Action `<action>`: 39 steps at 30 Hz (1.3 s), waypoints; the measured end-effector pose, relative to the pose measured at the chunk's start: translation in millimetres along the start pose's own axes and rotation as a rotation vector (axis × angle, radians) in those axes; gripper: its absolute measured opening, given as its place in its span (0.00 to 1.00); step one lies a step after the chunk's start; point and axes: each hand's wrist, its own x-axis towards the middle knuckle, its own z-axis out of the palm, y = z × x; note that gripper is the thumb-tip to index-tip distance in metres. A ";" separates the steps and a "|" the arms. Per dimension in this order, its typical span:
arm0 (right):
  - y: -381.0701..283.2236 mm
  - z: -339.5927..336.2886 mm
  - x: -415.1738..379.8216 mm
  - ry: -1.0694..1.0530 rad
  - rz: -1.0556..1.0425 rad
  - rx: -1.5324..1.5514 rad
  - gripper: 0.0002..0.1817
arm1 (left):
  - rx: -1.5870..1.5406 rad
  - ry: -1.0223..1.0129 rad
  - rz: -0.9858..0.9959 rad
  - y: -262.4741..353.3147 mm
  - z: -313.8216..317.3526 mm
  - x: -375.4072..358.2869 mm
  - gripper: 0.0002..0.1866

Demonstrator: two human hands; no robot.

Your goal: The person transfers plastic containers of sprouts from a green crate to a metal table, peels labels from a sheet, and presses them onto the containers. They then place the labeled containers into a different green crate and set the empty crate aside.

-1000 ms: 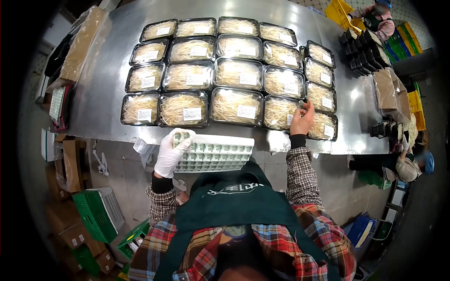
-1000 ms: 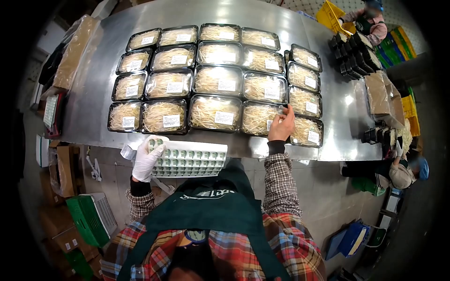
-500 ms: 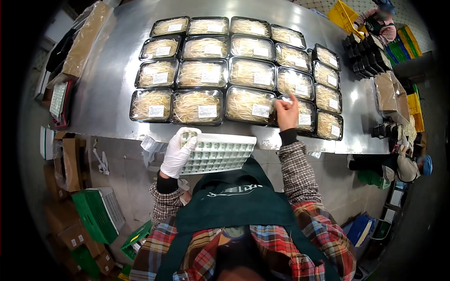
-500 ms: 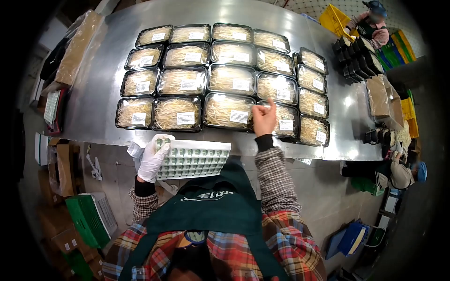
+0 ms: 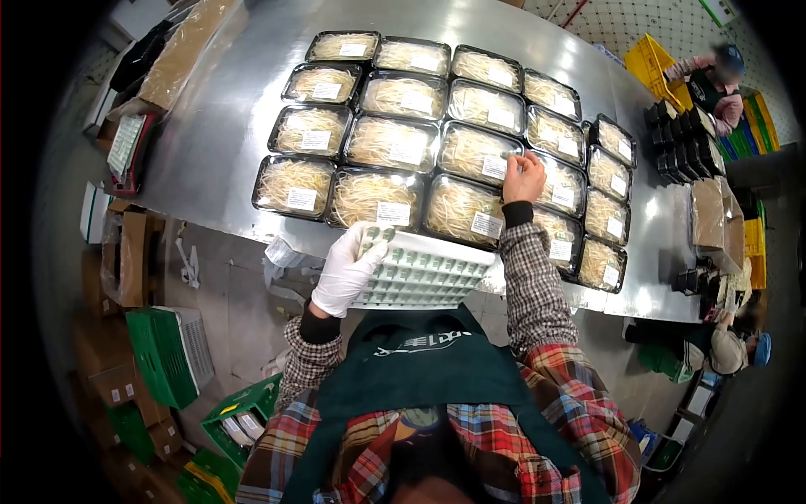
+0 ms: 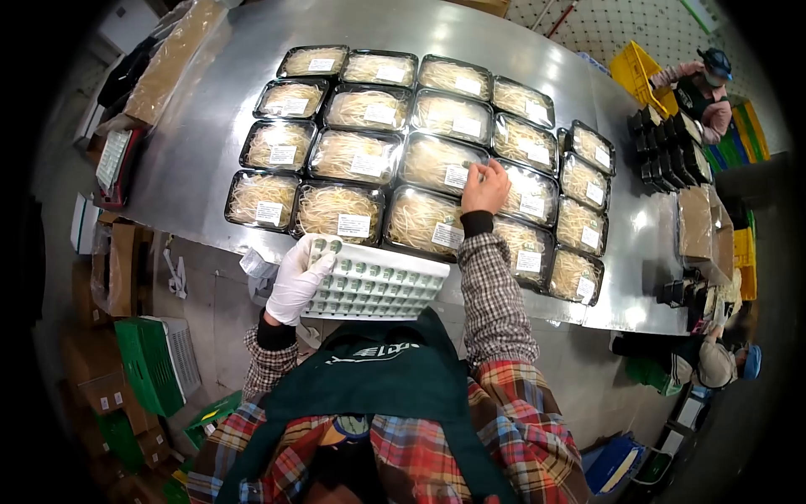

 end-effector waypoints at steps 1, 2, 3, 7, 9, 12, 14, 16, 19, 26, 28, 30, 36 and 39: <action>-5.5 9.0 4.5 0.005 0.003 -0.140 0.12 | 0.016 0.002 0.003 2.4 4.1 4.3 0.08; -8.0 13.7 5.9 -0.013 -0.032 -0.275 0.12 | 0.033 0.003 0.006 5.3 8.1 8.3 0.08; -9.1 14.8 6.5 -0.057 -0.037 -0.352 0.11 | 0.005 0.020 0.006 11.2 14.8 10.9 0.07; 6.6 -1.8 23.6 -0.168 -0.048 -0.366 0.13 | 0.009 0.031 0.039 13.0 24.3 20.4 0.09; 5.2 -9.4 33.8 -0.301 -0.193 0.054 0.09 | 0.092 0.019 0.052 10.1 26.1 28.7 0.10; -103.0 -71.1 10.5 -1.057 -0.188 0.570 0.08 | 0.214 0.025 0.093 3.6 32.6 37.7 0.08; -157.9 -103.2 -7.3 -1.012 -0.529 0.454 0.12 | 0.343 0.016 0.152 7.7 38.9 43.1 0.07; -163.5 -98.8 -16.4 -0.716 -0.830 0.349 0.10 | 0.544 0.006 0.143 27.0 45.6 42.6 0.07; -157.8 -95.6 -9.8 -0.803 -0.701 0.443 0.05 | 0.545 0.017 0.163 17.4 41.6 48.0 0.09; -18.4 34.6 104.3 -0.364 0.071 0.521 0.13 | 0.203 -0.138 -0.108 21.3 26.1 38.7 0.19; 7.5 62.7 129.6 -0.225 0.090 0.203 0.20 | 0.049 -0.176 -0.057 32.4 26.8 33.3 0.20; 13.7 84.2 138.7 -0.169 0.012 0.122 0.23 | 0.061 -0.151 -0.079 33.9 17.3 32.2 0.20; 4.2 80.7 145.4 -0.059 -0.272 -0.376 0.17 | 0.031 0.223 -0.014 36.9 -22.9 20.8 0.13; 14.8 96.5 177.8 -0.020 -0.201 -0.225 0.08 | 0.066 0.343 0.009 28.8 -38.8 18.4 0.11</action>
